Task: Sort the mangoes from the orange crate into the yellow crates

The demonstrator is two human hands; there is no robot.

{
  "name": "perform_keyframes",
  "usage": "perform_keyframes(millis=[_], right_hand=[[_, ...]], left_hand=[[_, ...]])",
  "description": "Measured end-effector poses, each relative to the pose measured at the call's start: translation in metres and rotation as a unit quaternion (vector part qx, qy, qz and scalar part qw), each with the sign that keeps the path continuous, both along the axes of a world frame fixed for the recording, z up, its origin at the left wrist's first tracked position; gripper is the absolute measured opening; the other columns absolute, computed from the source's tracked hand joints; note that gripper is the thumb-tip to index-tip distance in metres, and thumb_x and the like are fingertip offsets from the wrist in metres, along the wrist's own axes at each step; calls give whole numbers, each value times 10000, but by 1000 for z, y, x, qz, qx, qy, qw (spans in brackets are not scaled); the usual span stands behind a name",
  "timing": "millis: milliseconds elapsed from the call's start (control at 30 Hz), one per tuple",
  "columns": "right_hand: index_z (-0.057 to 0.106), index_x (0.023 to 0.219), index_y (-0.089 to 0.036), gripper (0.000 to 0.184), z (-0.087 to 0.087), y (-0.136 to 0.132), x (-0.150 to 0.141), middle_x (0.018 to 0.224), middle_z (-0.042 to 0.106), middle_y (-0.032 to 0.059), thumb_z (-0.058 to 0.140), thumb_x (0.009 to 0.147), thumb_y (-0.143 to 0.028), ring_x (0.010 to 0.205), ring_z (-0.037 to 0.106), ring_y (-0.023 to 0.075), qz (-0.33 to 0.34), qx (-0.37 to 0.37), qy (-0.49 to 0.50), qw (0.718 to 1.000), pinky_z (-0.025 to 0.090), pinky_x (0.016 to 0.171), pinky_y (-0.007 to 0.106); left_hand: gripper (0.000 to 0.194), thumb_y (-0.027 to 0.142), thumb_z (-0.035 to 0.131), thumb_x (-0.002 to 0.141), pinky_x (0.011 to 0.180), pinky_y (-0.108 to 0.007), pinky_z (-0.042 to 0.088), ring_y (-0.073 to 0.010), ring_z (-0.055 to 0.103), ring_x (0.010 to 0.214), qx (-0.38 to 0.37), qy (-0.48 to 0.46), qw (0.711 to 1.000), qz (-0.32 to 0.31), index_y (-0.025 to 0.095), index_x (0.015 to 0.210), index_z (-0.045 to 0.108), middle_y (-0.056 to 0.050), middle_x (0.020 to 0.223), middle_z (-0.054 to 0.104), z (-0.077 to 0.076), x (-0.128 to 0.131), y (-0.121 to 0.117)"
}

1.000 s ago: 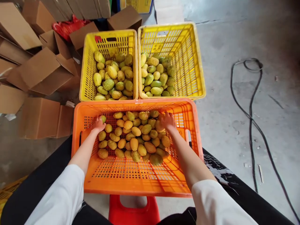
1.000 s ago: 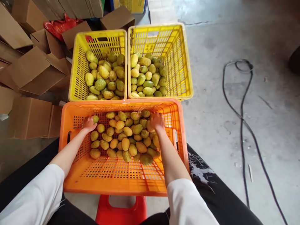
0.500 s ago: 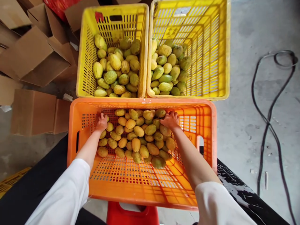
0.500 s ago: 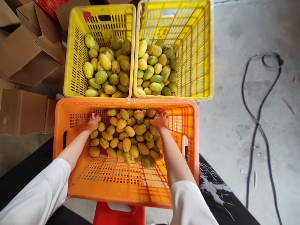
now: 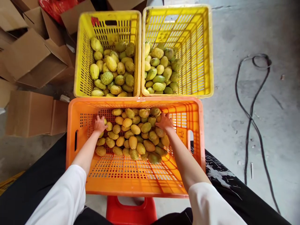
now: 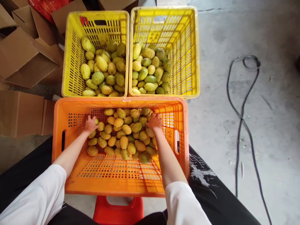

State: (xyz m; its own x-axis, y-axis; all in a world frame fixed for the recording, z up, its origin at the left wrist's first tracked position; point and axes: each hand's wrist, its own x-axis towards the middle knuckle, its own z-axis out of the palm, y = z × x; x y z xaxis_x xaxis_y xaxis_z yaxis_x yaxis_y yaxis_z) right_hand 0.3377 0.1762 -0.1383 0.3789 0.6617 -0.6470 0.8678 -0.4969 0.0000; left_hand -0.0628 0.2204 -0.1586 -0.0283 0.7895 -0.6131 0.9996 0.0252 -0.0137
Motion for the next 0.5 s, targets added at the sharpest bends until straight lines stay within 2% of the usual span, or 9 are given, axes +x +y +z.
perform_keyframes(millis=[100, 167, 267, 333, 433, 500], right_hand=[[477, 1414, -191, 664, 11, -14, -11, 1490, 439, 201, 754, 826, -326, 1280, 556, 396, 10, 23, -17, 1000, 460, 988, 453], [487, 1405, -203, 642, 18, -26, -19, 1475, 447, 208, 748, 826, -300, 1255, 557, 392, 30, 43, -20, 998, 460, 973, 463], [487, 1418, -215, 608, 26, -48, -34, 1416, 495, 233, 687, 844, -201, 1195, 579, 387, 61, 67, -15, 996, 475, 928, 464], [494, 1414, -234, 585, 29, -63, -45, 1386, 525, 236, 651, 855, -165, 1173, 594, 387, 66, 86, 0, 994, 480, 925, 475], [453, 1445, -212, 629, 35, -84, -54, 1339, 547, 237, 691, 866, -271, 1121, 646, 382, -29, 85, 38, 995, 499, 904, 463], [421, 1462, -202, 666, 41, -99, -55, 1334, 547, 229, 701, 869, -323, 1079, 678, 363, -75, 77, 56, 993, 511, 869, 433]], left_hand=[[621, 277, 688, 846, 999, -479, 477, -430, 524, 1304, -8, -16, 1000, -7, 175, 1438, 534, -245, 1533, 395, 9, 8, -5], [597, 260, 691, 838, 999, -486, 477, -432, 488, 1341, -13, -22, 1000, 6, 189, 1412, 545, -244, 1488, 456, 15, 11, -10], [535, 243, 731, 787, 1017, -497, 467, -428, 504, 1338, -38, -59, 996, 55, 200, 1302, 593, -214, 1326, 605, 23, 11, -27], [474, 222, 786, 709, 1018, -467, 467, -403, 596, 1243, -78, -121, 985, 99, 211, 1159, 636, -141, 1135, 690, 26, 11, -45], [343, 209, 809, 647, 963, -405, 489, -369, 676, 1130, -117, -198, 958, 174, 236, 942, 636, -59, 905, 705, 31, 14, -79], [399, 251, 844, 627, 976, -399, 482, -375, 665, 1173, -103, -210, 951, 200, 249, 956, 619, -65, 955, 718, 35, 19, -101]])
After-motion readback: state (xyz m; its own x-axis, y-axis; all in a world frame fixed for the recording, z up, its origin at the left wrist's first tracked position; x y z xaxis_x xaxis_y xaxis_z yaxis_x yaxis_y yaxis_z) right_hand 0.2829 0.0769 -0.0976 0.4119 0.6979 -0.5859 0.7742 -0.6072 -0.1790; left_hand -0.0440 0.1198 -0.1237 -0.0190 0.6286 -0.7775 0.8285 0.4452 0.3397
